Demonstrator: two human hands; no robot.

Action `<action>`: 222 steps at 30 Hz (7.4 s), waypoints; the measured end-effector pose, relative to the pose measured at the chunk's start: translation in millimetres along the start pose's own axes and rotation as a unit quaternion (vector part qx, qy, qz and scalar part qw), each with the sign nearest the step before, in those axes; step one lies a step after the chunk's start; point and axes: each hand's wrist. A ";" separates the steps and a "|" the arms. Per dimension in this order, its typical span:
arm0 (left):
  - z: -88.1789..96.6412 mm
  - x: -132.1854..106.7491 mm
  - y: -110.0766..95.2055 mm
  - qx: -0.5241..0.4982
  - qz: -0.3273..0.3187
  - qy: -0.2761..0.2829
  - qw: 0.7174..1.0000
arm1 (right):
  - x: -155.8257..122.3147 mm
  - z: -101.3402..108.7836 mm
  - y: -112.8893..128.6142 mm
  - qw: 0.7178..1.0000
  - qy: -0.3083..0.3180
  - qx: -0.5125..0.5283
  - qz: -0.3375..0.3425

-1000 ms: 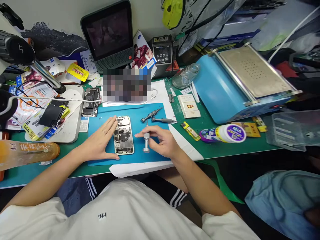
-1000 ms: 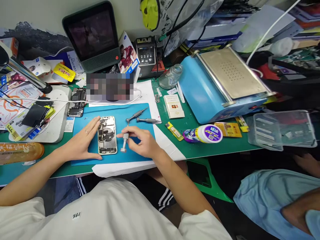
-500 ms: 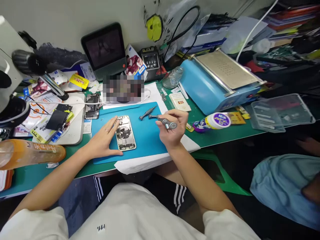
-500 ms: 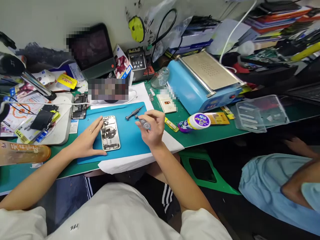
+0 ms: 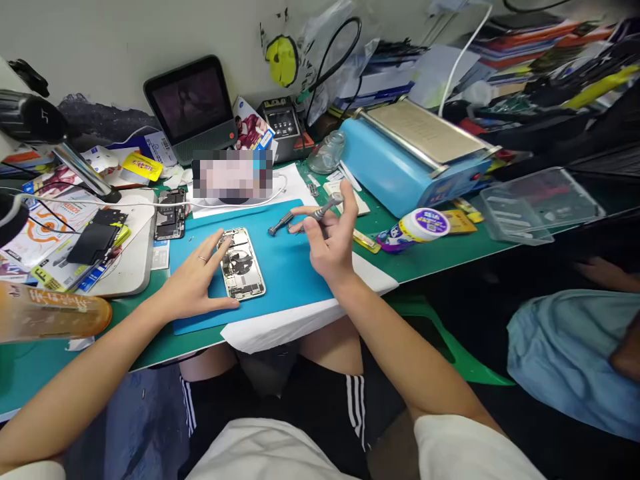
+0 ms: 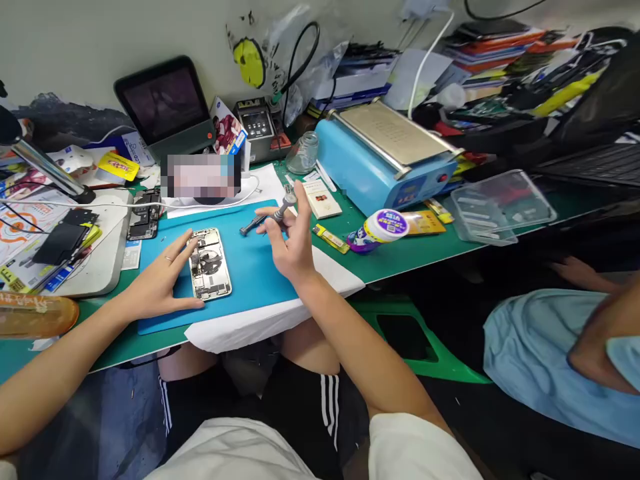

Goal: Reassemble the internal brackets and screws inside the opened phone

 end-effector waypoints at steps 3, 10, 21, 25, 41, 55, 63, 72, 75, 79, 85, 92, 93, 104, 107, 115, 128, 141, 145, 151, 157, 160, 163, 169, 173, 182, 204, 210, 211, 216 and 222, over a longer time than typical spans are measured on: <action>0.2 0.6 -1.8 0.007 0.001 0.007 1.000 | -3.1 0.3 2.5 0.999 0.023 0.021 -0.009; -1.8 1.1 -5.4 0.028 -0.002 0.002 1.000 | 5.3 3.9 31.9 0.984 0.121 0.068 0.109; -8.1 -1.4 -12.1 0.042 0.002 -0.017 0.999 | 33.3 -30.9 1.8 0.948 0.170 0.061 0.261; -10.5 -2.5 -11.0 0.048 0.030 -0.016 0.998 | 24.5 -27.2 -4.0 0.952 0.217 0.083 0.201; -5.5 2.1 -11.0 0.048 0.025 -0.004 0.999 | 36.0 -8.8 33.8 0.892 0.417 0.071 -0.156; 3.1 -9.0 -10.9 0.018 0.027 0.011 0.999 | 37.4 -19.8 19.6 0.883 0.390 0.162 -0.206; -1.3 -9.0 -9.7 0.030 0.040 0.000 0.999 | 38.5 -20.6 16.7 0.871 0.393 0.185 -0.231; -6.2 -7.0 -9.7 0.032 0.071 0.002 0.997 | 39.7 -21.2 19.8 0.861 0.404 0.170 -0.258; -7.7 -5.1 -9.2 0.036 0.081 0.009 0.996 | 39.6 -20.3 21.9 0.863 0.407 0.155 -0.257; -8.2 -2.7 -8.4 0.032 0.097 0.020 0.995 | 39.4 -19.2 22.2 0.864 0.404 0.152 -0.257; -4.9 -2.8 -8.5 0.021 0.085 0.033 0.996 | 38.3 -19.0 23.7 0.865 0.400 0.142 -0.266; -2.4 -3.5 -6.3 0.014 0.080 0.017 0.997 | 35.5 -19.1 24.8 0.894 0.380 0.089 -0.218; -2.5 -3.6 -6.2 0.016 0.080 0.018 0.997 | 35.5 -19.0 25.2 0.898 0.377 0.083 -0.211; -2.5 -4.2 -7.4 0.017 0.073 -0.020 0.997 | 36.0 -14.3 29.8 0.913 0.376 0.051 -0.147; -2.4 -2.5 -6.4 0.036 0.061 -0.002 0.997 | 35.7 -13.5 30.1 0.918 0.368 0.041 -0.145; -5.3 1.2 -9.4 0.057 0.106 0.000 0.993 | 31.0 -16.4 28.9 0.917 0.363 0.049 -0.155; 0.8 1.5 -11.0 -0.016 0.071 -0.009 0.997 | 27.6 -18.7 28.1 0.884 0.353 0.186 -0.244; -1.1 -2.9 -15.0 -0.063 0.091 0.015 0.994 | 28.3 -12.3 25.0 0.924 0.373 0.029 -0.080; -1.7 -3.0 -12.6 -0.067 0.067 0.010 0.995 | 31.7 -3.6 24.0 0.921 0.375 -0.044 0.101; -5.3 -2.4 -8.3 -0.073 0.059 0.006 0.996 | 21.9 6.9 22.3 0.868 0.433 -0.093 0.223; -5.5 -4.0 -10.3 -0.060 0.071 0.012 0.996 | 28.8 3.0 29.7 0.818 0.475 -0.168 0.279; -6.2 -3.8 -10.9 -0.068 0.069 0.004 0.995 | 30.9 0.2 31.6 0.815 0.496 -0.158 0.256; -7.0 -2.9 -10.4 -0.070 0.070 0.004 0.995 | 29.0 -1.4 30.3 0.806 0.512 -0.167 0.247; -7.0 -3.2 -10.1 -0.074 0.067 0.007 0.995 | 29.5 -1.3 29.6 0.794 0.530 -0.169 0.247; -5.4 -3.5 -10.9 -0.068 0.066 0.005 0.995 | 29.5 2.4 31.4 0.793 0.525 -0.141 0.274; -5.8 -3.6 -10.3 -0.062 0.066 0.006 0.996 | 29.1 0.4 28.5 0.811 0.507 -0.152 0.250; -2.2 -3.3 -12.1 -0.023 0.052 0.000 0.998 | 26.1 -0.5 26.6 0.841 0.455 -0.168 0.239; -2.2 -2.5 -12.1 -0.013 0.047 -0.001 0.999 | 22.3 -4.2 21.5 0.826 0.478 -0.193 0.229; -2.6 -2.5 -11.7 -0.014 0.048 -0.002 0.999 | 22.0 -4.7 21.1 0.826 0.477 -0.193 0.231; -3.9 -2.8 -9.5 -0.006 0.044 -0.004 0.999 | 24.1 -4.3 21.7 0.831 0.463 -0.195 0.239; -4.0 -3.6 -8.1 -0.003 0.044 -0.010 0.999 | 25.4 -2.8 21.4 0.835 0.446 -0.198 0.255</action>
Point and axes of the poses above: each hand's wrist, its own x-axis towards the middle knuckle, its own z-axis out of the back of the hand, y = z × x, and after that the axes turned 10 degrees about y, right-handed
